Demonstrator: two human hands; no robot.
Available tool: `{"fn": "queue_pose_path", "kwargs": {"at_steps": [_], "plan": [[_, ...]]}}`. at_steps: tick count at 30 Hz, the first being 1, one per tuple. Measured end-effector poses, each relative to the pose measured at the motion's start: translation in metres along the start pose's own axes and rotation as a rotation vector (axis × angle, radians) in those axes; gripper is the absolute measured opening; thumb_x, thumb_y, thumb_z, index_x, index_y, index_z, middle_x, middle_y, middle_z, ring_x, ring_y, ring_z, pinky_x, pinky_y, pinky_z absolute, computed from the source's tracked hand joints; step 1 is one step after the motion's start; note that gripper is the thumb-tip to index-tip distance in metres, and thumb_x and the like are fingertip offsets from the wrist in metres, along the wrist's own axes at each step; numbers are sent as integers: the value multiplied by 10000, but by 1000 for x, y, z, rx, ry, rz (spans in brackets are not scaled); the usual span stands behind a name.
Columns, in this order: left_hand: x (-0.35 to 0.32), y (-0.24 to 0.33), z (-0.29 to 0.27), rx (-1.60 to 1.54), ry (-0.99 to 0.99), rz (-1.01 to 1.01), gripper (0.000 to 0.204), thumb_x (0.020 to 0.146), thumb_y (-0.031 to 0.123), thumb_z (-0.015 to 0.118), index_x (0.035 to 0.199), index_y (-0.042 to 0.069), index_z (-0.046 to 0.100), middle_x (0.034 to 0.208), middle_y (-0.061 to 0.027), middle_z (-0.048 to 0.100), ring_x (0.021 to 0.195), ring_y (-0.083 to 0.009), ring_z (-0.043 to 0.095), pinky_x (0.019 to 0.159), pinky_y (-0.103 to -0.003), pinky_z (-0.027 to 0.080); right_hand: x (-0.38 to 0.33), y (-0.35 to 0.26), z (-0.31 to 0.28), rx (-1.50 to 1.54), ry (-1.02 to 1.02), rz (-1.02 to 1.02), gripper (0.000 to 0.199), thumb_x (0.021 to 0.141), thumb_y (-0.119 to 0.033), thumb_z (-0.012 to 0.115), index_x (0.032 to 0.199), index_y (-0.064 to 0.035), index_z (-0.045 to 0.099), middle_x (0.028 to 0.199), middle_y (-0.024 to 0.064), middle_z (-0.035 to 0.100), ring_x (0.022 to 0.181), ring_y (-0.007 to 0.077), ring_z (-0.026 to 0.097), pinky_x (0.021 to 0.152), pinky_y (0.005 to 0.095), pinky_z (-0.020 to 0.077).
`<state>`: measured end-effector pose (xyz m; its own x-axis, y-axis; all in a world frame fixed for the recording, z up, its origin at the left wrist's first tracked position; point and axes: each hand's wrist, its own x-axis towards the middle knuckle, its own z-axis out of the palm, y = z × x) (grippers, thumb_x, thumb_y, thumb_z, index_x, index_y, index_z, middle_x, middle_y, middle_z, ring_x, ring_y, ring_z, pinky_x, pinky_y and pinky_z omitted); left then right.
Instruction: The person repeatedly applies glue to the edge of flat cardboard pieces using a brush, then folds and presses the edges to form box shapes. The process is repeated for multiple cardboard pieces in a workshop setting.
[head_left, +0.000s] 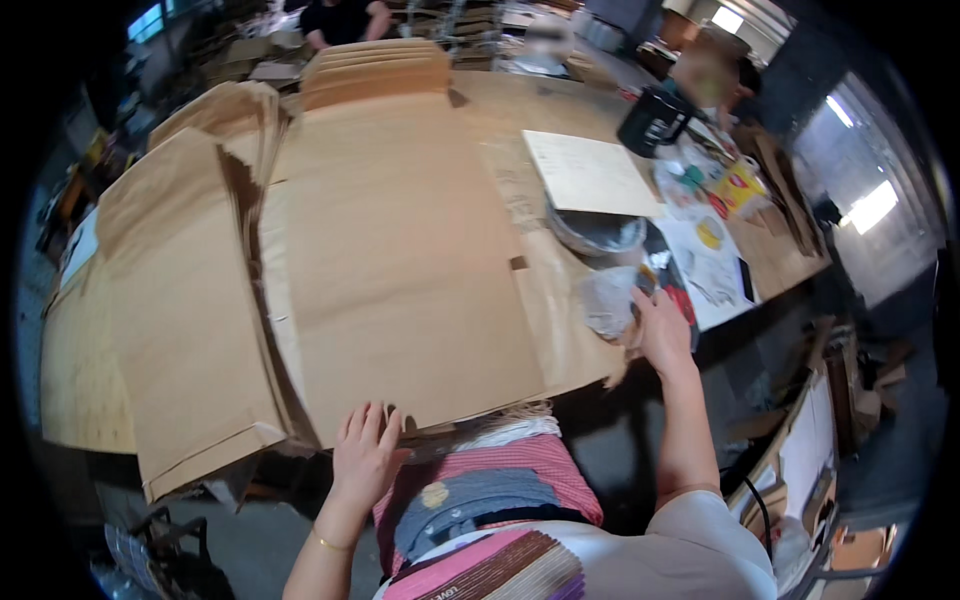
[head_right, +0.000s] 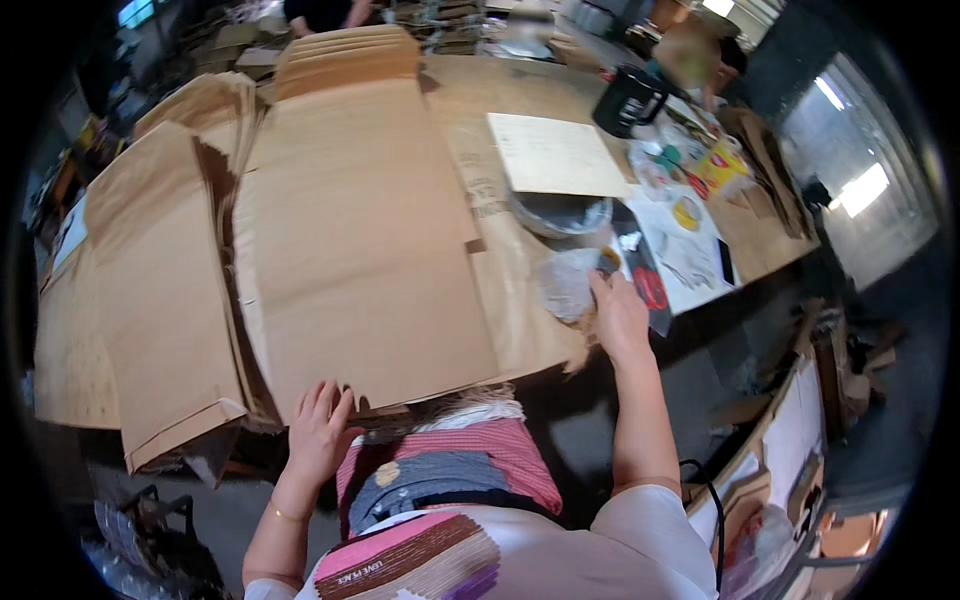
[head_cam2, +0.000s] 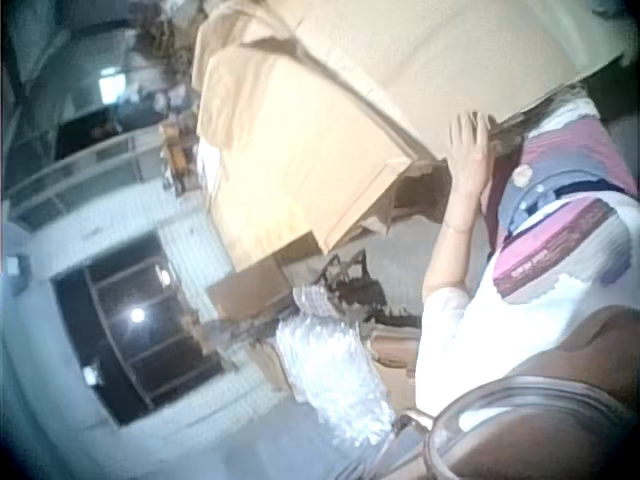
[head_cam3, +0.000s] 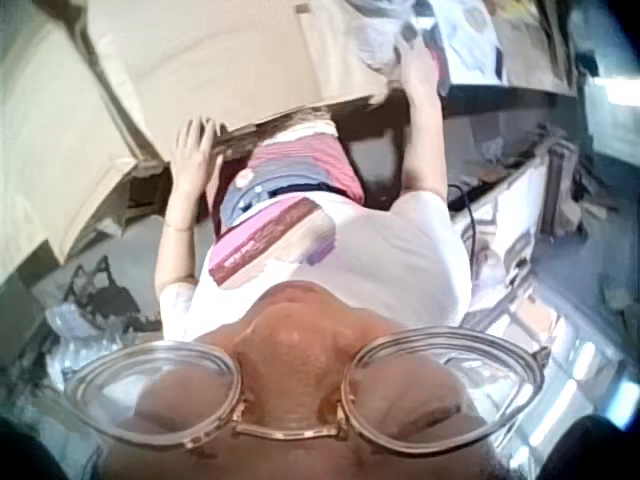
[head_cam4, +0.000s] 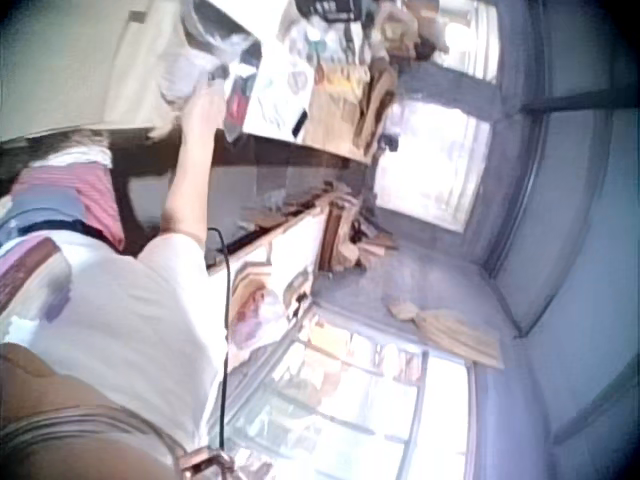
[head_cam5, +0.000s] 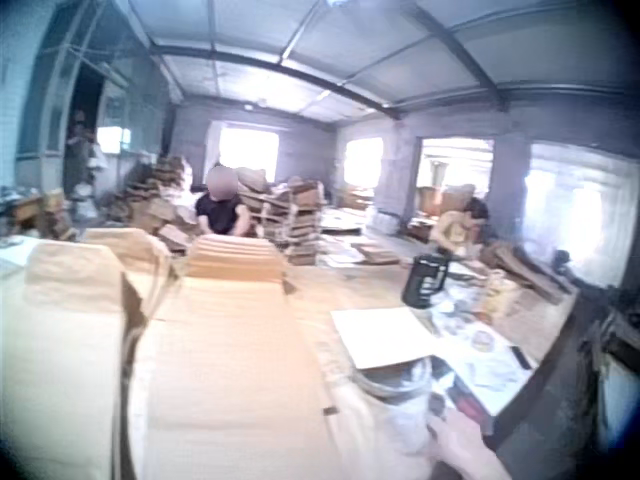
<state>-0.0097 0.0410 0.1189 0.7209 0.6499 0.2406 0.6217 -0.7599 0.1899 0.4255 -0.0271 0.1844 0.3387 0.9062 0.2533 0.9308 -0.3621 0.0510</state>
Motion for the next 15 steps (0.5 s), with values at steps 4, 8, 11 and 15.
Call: {"fn": "queue_pose_path", "kwargs": {"at_steps": [4, 8, 11, 15], "plan": [[48, 15, 38, 29, -73, 112, 697, 657, 400, 756, 1257, 129, 526, 1332, -200, 448, 1247, -379, 400, 1058, -513, 289, -31, 40, 39, 32, -47, -100, 560, 714, -46, 633, 1247, -202, 568, 912, 147, 518, 849, 308, 580, 668, 407, 484], [51, 6, 54, 50, -158, 92, 736, 701, 533, 664, 1302, 137, 508, 1380, -219, 415, 1279, -403, 368, 1075, -537, 254, -23, 60, 41, 207, 211, -193, 400, 712, -20, 679, 1100, -101, 626, 821, 122, 584, 757, 325, 609, 675, 380, 508], [54, 1, 49, 41, -163, 67, 749, 720, 571, 617, 1311, 126, 503, 1383, -224, 410, 1284, -413, 359, 1079, -544, 242, 27, 34, 7, 950, 429, 322, 134, 798, -80, 714, 876, 4, 644, 812, 58, 683, 690, 94, 611, 610, 257, 490], [68, 8, 47, 41, -124, 90, 738, 734, 555, 614, 1302, 97, 504, 1359, -225, 425, 1268, -410, 368, 1062, -541, 264, 118, 55, 30, 1015, 340, 339, 205, 826, -184, 695, 838, 9, 625, 645, 75, 635, 569, 112, 591, 532, 273, 465]]}}
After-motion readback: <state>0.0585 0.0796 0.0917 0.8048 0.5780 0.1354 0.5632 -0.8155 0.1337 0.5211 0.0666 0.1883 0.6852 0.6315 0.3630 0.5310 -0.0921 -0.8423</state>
